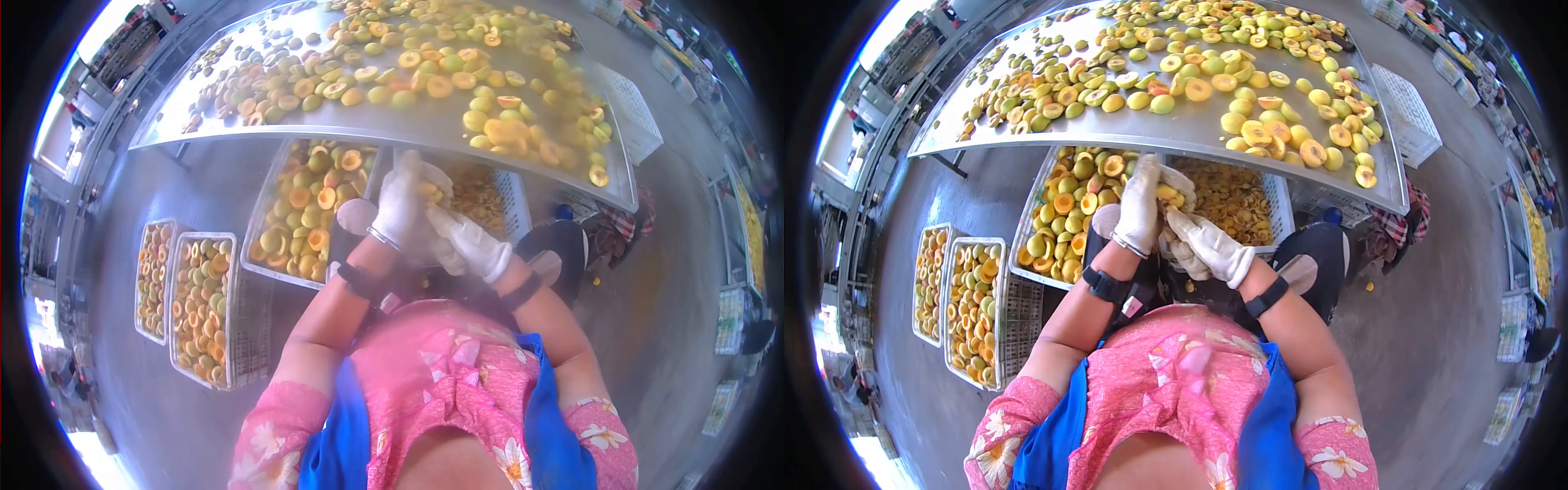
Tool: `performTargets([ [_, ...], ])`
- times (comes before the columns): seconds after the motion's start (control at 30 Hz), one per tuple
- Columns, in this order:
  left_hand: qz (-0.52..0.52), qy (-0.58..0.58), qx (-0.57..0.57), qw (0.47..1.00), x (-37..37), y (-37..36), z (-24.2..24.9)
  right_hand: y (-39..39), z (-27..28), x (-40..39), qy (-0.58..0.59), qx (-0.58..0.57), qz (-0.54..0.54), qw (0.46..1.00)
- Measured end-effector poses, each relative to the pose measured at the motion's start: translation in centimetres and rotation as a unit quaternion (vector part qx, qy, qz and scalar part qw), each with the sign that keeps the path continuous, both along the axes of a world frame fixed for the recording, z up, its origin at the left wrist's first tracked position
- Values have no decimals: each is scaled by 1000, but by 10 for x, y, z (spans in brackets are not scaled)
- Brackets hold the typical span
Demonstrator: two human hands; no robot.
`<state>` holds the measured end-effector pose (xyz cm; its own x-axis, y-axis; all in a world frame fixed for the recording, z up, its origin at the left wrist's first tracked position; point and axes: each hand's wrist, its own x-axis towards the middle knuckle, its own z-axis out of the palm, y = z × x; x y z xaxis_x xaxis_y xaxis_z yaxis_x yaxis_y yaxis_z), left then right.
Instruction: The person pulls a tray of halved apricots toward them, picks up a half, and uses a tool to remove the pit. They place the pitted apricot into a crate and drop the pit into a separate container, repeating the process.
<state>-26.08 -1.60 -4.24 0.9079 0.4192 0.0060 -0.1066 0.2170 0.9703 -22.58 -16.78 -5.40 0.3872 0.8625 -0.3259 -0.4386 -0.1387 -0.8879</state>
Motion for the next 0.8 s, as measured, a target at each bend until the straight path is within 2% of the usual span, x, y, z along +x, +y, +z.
performTargets([
  [0.03, -37, -4, 37, 999, -1, 3, 3, 0, 0, 1, -54, -6, 13, 998],
  [0.07, -38, 12, 92, 995, 0, 3, -1, -1, -6, 2, -54, -3, 21, 998],
  [0.1, -31, 13, 93, 995, -1, 6, -8, -2, -16, 1, -49, 26, 30, 998],
  [0.17, -96, -29, 171, 980, -2, 11, -15, 2, -11, -1, -42, 55, 44, 997],
  [0.2, -81, -5, 107, 991, -4, 10, -20, 1, -8, -2, 127, 50, 66, 988],
  [0.23, -84, -4, 106, 991, -5, 9, -21, 0, -3, -4, 292, 45, 82, 952],
  [0.27, -76, 9, 20, 997, -4, 12, -21, 3, -7, -5, 307, 64, 93, 945],
  [0.3, -68, 25, -66, 995, -3, 13, -22, 4, -17, -2, 369, 100, 124, 916],
  [0.33, -79, -6, -199, 977, -5, 8, -18, 7, -17, -1, 379, 122, 136, 907],
  [0.37, -80, -4, -196, 977, -3, 8, -18, 10, -17, 0, 390, 144, 150, 897],
  [0.43, -8, -5, -231, 973, 0, 11, -19, 12, -21, 1, 423, 176, 164, 873],
  [0.47, 29, -17, -288, 957, 2, 19, -19, 12, -23, 3, 454, 204, 177, 849],
  [0.5, 63, -30, -342, 937, 4, 32, -19, 13, -28, 5, 452, 209, 177, 849],
  [0.53, 90, -85, -284, 951, 4, 46, -18, 11, -34, 8, 464, 243, 179, 833],
  [0.57, 142, -88, -207, 964, 3, 58, -14, 7, -39, 12, 475, 277, 180, 816],
  [0.6, 181, 2, -117, 976, -1, 93, -28, 2, -41, 18, 478, 277, 146, 821],
  [0.63, 257, 17, 85, 962, 3, 115, -36, -2, -45, 22, 475, 283, 140, 822],
  [0.67, 250, 17, 172, 953, 2, 119, -26, -3, -52, 26, 473, 251, 72, 842],
  [0.7, 245, 44, 390, 886, 4, 134, -24, -2, -60, 29, 471, 216, 4, 855],
  [0.73, 258, 67, 363, 893, 14, 131, -21, 0, -62, 30, 474, 186, -31, 860],
  [0.77, 272, 91, 335, 897, 29, 123, -20, 0, -62, 30, 435, 135, -74, 887],
  [0.8, 271, 91, 339, 896, 35, 122, -17, -1, -64, 31, 437, 135, -63, 887],
])
